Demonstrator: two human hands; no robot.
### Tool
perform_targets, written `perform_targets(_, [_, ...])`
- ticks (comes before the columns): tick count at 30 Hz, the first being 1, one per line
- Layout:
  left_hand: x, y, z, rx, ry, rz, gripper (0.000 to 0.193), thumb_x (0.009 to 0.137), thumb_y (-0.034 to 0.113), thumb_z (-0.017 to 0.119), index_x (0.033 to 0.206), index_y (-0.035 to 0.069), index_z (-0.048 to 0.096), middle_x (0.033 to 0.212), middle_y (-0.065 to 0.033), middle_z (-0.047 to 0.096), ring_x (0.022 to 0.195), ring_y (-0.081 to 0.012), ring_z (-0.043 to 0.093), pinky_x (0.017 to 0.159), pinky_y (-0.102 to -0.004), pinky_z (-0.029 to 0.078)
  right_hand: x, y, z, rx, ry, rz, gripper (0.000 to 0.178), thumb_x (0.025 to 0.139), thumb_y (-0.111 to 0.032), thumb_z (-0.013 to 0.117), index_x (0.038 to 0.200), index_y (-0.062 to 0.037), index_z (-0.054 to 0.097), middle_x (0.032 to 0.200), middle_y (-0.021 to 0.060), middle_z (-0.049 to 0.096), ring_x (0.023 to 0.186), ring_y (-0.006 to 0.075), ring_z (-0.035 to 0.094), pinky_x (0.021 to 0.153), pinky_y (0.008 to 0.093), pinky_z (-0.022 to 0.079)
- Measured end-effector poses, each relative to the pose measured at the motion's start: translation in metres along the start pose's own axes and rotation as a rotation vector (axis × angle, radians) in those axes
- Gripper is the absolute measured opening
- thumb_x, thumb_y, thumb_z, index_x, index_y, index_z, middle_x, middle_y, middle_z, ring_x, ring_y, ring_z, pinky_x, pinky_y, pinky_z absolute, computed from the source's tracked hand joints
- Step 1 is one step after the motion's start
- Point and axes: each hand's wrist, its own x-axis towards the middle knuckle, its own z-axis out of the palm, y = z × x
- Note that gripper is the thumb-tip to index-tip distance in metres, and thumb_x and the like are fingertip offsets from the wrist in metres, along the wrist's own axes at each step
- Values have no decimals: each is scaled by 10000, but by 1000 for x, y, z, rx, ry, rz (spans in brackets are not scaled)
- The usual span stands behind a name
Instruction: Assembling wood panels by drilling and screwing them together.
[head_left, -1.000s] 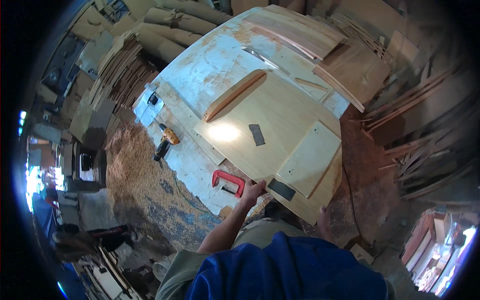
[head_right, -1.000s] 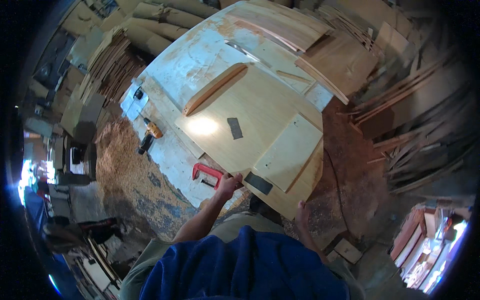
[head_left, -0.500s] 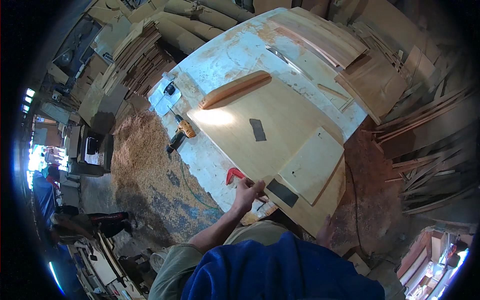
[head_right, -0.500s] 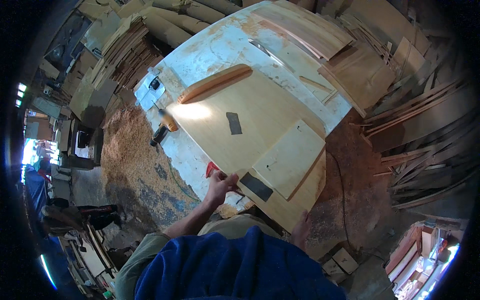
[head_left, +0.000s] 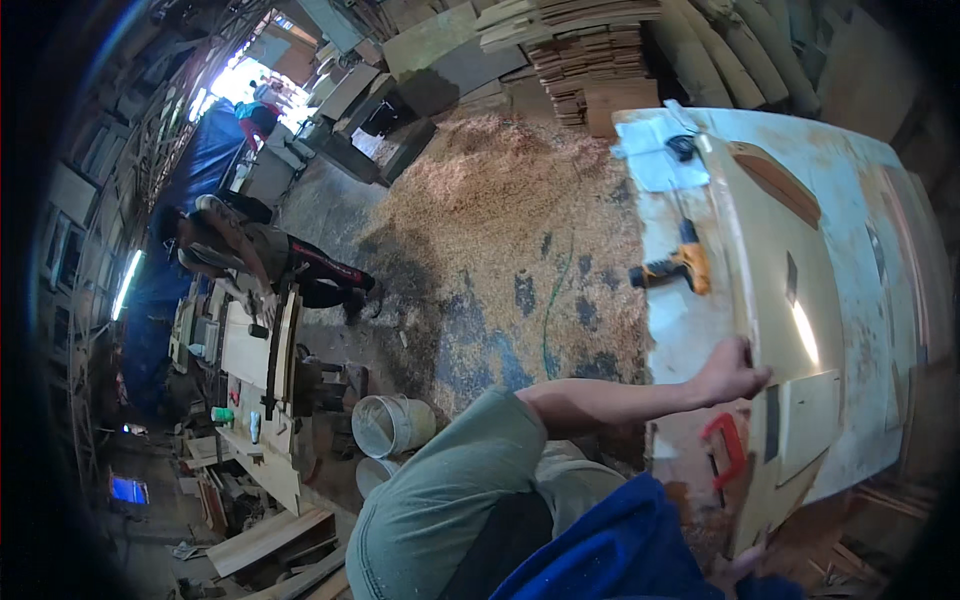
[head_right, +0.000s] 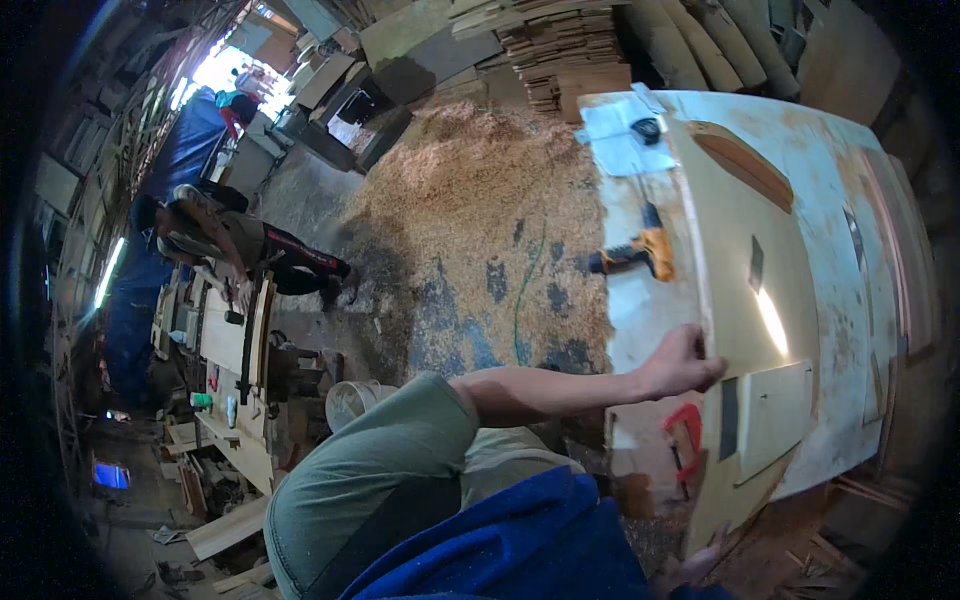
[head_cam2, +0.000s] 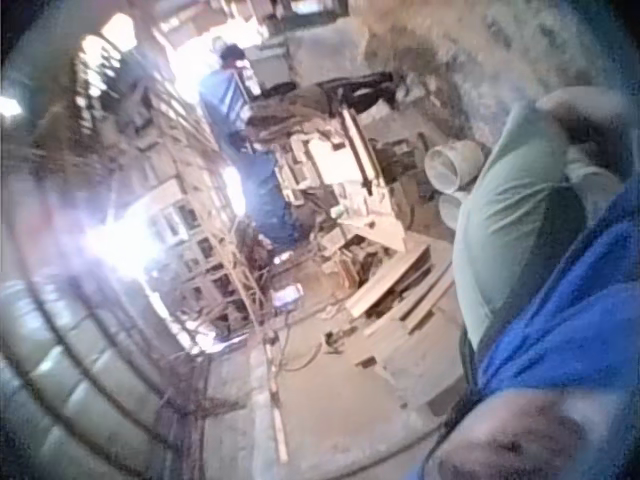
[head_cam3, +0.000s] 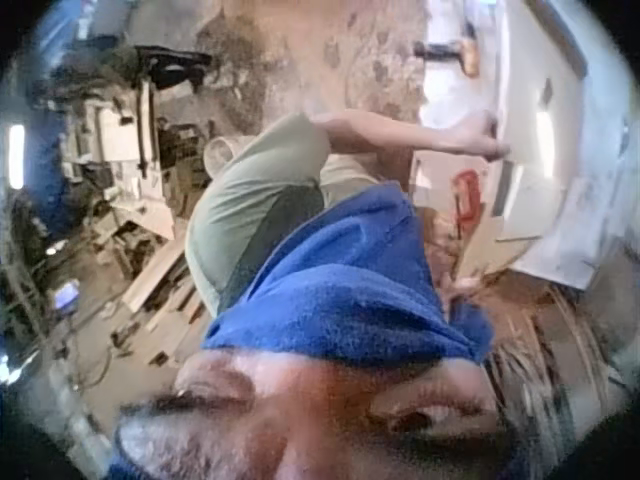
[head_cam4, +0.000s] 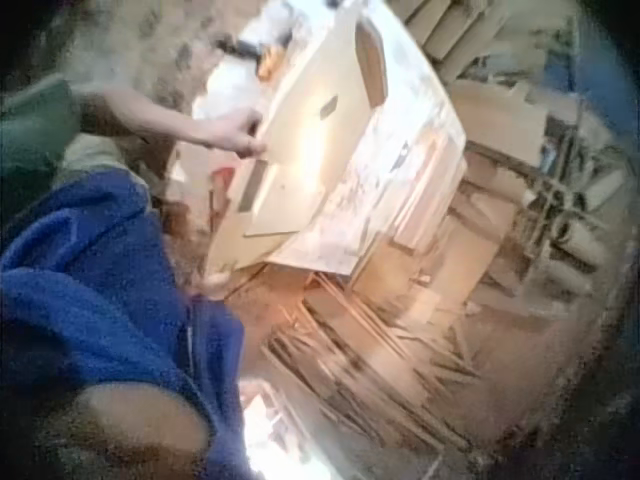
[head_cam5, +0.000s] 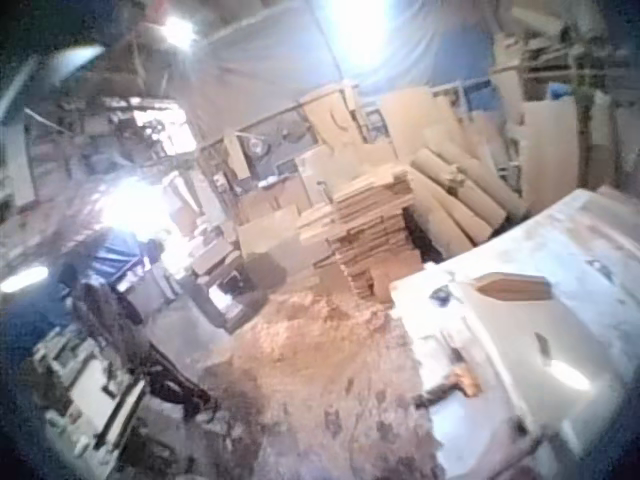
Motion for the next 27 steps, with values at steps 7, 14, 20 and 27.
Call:
perform_targets(7, [91, 50, -179, 217, -24, 130, 222, 710, 166, 624, 664, -49, 595, 568, -135, 610, 497, -214, 612, 507, -347, 500, -53, 181, 476, -226, 159, -78, 571, 838, -358, 598, 1273, -13, 466, 1272, 135, 485, 1124, 298, 494, 937, 378, 433])
perform_targets(14, [257, 82, -283, 425, -127, 144, 258, 715, 228, 668, 631, -14, 633, 516, -107, 600, 454, -189, 607, 485, -335, 511, 98, 246, 646, -200, 304, -160, 350, 870, -243, 559, 1142, -27, 513, 954, 97, 573, 754, 208, 576, 603, 294, 494])
perform_targets(20, [402, 90, -337, 370, -225, 124, 277, 784, 195, 642, 728, -76, 617, 663, -182, 647, 634, -163, 669, 588, -289, 540, 202, 244, 722, -35, 408, -361, 278, 900, -254, 532, 1069, -33, 542, 851, 68, 623, 610, 180, 609, 477, 269, 495])
perform_targets(27, [615, 172, -436, -202, -384, -116, 252, 860, 41, 534, 1096, -48, 543, 1035, -151, 585, 960, -195, 598, 777, -283, 527, 314, 173, 808, 90, 319, -408, 379, 904, -294, 546, 1182, -39, 512, 1046, 82, 621, 883, 188, 628, 744, 315, 512])
